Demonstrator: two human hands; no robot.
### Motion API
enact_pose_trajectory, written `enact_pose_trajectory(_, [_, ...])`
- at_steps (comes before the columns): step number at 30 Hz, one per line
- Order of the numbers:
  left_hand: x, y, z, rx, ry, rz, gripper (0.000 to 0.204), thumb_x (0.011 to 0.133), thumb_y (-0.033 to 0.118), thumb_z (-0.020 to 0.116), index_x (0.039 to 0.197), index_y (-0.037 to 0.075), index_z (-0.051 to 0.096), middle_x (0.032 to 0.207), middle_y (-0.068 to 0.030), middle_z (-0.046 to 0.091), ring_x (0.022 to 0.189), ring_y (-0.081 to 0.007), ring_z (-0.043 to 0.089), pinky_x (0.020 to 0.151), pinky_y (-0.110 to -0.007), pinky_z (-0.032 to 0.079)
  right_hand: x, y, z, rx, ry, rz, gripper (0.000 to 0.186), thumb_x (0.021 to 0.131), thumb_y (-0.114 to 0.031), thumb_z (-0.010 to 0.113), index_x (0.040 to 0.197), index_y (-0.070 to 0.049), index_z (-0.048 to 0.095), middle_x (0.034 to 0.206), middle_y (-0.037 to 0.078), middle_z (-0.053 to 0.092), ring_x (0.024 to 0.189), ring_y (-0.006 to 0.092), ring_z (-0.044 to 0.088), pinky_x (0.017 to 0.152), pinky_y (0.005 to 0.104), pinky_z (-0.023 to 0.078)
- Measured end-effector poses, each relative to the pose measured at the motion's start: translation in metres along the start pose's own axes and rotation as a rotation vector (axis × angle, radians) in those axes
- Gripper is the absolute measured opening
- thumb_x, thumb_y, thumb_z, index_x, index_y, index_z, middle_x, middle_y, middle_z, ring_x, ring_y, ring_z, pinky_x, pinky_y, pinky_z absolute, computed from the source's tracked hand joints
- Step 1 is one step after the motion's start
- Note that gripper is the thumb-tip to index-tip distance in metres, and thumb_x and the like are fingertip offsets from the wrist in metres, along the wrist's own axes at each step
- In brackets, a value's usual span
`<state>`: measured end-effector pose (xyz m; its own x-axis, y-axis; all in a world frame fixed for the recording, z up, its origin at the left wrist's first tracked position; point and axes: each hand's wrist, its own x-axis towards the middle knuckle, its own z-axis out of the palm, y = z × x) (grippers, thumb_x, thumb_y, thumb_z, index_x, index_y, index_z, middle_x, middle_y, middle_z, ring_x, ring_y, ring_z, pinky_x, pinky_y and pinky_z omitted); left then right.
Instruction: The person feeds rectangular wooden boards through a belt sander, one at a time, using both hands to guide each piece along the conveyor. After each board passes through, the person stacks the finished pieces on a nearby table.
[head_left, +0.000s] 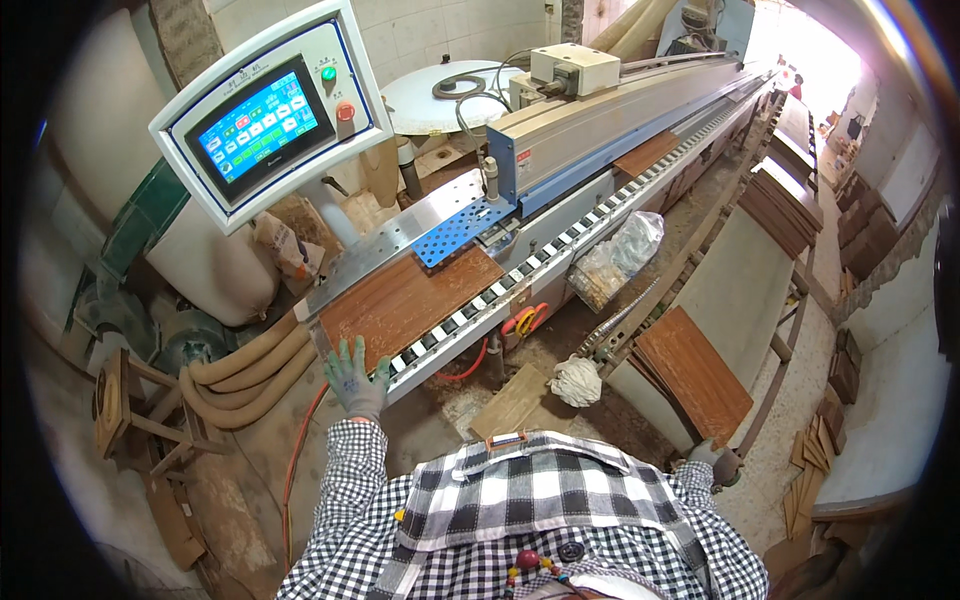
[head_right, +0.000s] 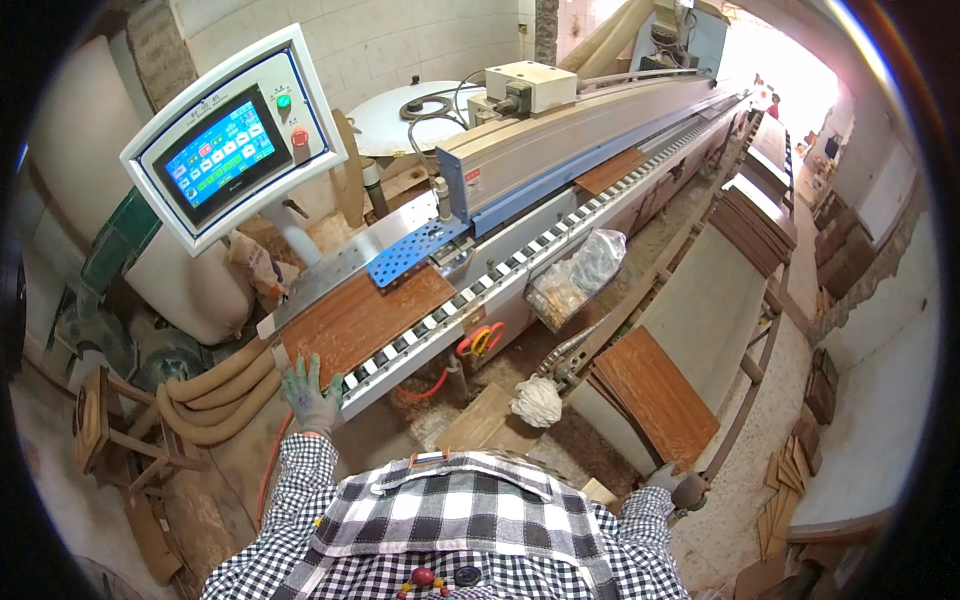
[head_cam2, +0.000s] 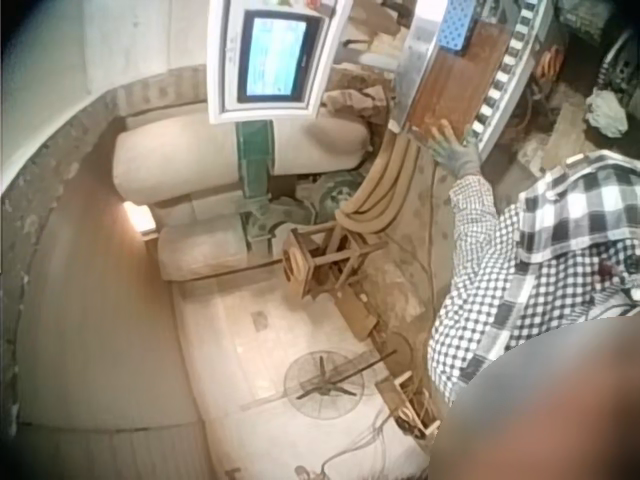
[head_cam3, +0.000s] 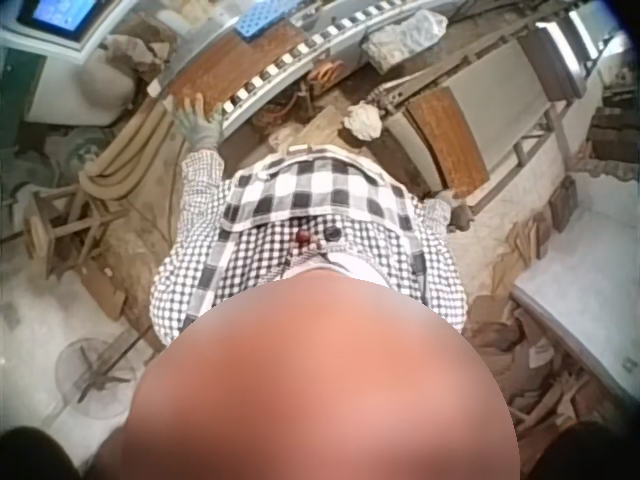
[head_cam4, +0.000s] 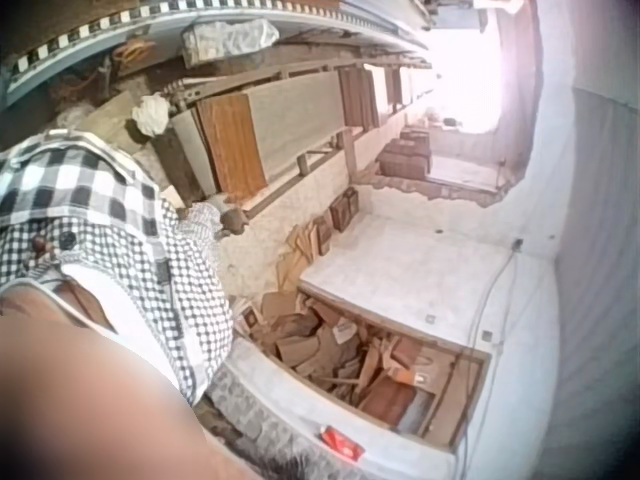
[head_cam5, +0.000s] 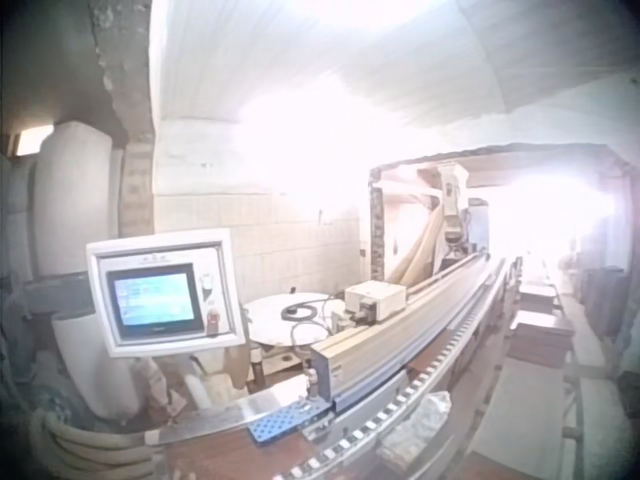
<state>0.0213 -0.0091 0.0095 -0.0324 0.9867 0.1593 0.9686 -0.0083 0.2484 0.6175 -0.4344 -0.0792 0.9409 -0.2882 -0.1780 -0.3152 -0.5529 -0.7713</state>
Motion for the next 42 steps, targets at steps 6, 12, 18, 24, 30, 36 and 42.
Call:
enact_pose_trajectory(6, [-0.001, 0.001, -0.001, -0.002, -0.015, -0.014, 0.075, 0.088, 0.066, 0.051, 0.150, 0.027, 0.035, 0.158, -0.0094, 0.026, 0.145, -0.0364, 0.022, 0.120, -0.050, 0.009, 0.006, 0.038, 0.027, 0.489, -0.132, 0.068, 0.050, 0.099, -0.024, 0.050, 0.144, -0.004, 0.038, 0.137, 0.020, 0.051, 0.126, 0.0298, 0.052, 0.096, 0.0372, 0.050])
enact_pose_trajectory(12, [0.000, 0.001, 0.000, -0.022, -0.061, -0.028, 0.076, 0.089, 0.066, 0.049, 0.151, 0.026, 0.033, 0.159, -0.0094, 0.025, 0.146, -0.0353, 0.021, 0.121, -0.050, 0.008, 0.022, 0.052, 0.025, 0.629, -0.243, 0.076, 0.041, 0.101, -0.026, 0.046, 0.137, -0.008, 0.044, 0.135, 0.012, 0.054, 0.124, 0.0269, 0.051, 0.097, 0.0394, 0.048])
enact_pose_trajectory(18, [-0.001, 0.005, -0.009, -0.005, -0.071, -0.029, 0.076, 0.090, 0.067, 0.046, 0.151, 0.025, 0.034, 0.158, -0.0099, 0.025, 0.146, -0.0351, 0.019, 0.120, -0.050, 0.007, -0.007, 0.025, 0.006, 1.115, -0.099, 0.546, 0.044, 0.100, -0.038, 0.048, 0.136, -0.013, 0.045, 0.132, 0.009, 0.055, 0.125, 0.0257, 0.048, 0.099, 0.0405, 0.046])
enact_pose_trajectory(24, [0.000, 0.002, -0.001, -0.020, -0.031, -0.004, 0.077, 0.089, 0.068, 0.047, 0.151, 0.025, 0.034, 0.158, -0.0103, 0.026, 0.146, -0.0359, 0.021, 0.120, -0.051, 0.008, -0.005, 0.015, 0.015, 1.288, -0.168, 0.647, 0.051, 0.097, -0.045, 0.054, 0.134, -0.011, 0.046, 0.134, 0.010, 0.055, 0.125, 0.0253, 0.049, 0.102, 0.0408, 0.043])
enact_pose_trajectory(30, [-0.001, -0.009, 0.002, -0.019, 0.002, 0.026, 0.074, 0.088, 0.061, 0.053, 0.150, 0.024, 0.035, 0.157, -0.0108, 0.027, 0.145, -0.0365, 0.022, 0.119, -0.053, 0.010, -0.038, 0.000, 0.072, 1.172, -0.290, 0.459, 0.056, 0.099, -0.038, 0.051, 0.143, -0.006, 0.039, 0.144, 0.013, 0.047, 0.130, 0.0270, 0.046, 0.107, 0.0415, 0.041])
enact_pose_trajectory(36, [-0.014, -0.039, 0.012, -0.152, 0.064, 0.016, 0.073, 0.088, 0.052, 0.060, 0.151, 0.024, 0.035, 0.156, -0.0117, 0.031, 0.145, -0.0358, 0.021, 0.118, -0.054, 0.013, -0.025, 0.013, 0.059, 1.183, -0.260, 0.577, 0.059, 0.093, -0.052, 0.051, 0.139, -0.015, 0.044, 0.145, 0.010, 0.047, 0.132, 0.0261, 0.046, 0.107, 0.0410, 0.039])
enact_pose_trajectory(42, [-0.016, -0.044, 0.011, -0.136, 0.010, 0.006, 0.069, 0.091, 0.050, 0.057, 0.151, 0.023, 0.035, 0.155, -0.0128, 0.033, 0.146, -0.0345, 0.021, 0.118, -0.053, 0.013, -0.069, -0.021, 0.032, 1.164, -0.122, 0.585, 0.068, 0.093, -0.057, 0.051, 0.140, -0.010, 0.043, 0.143, 0.010, 0.048, 0.130, 0.0276, 0.045, 0.109, 0.0399, 0.036])
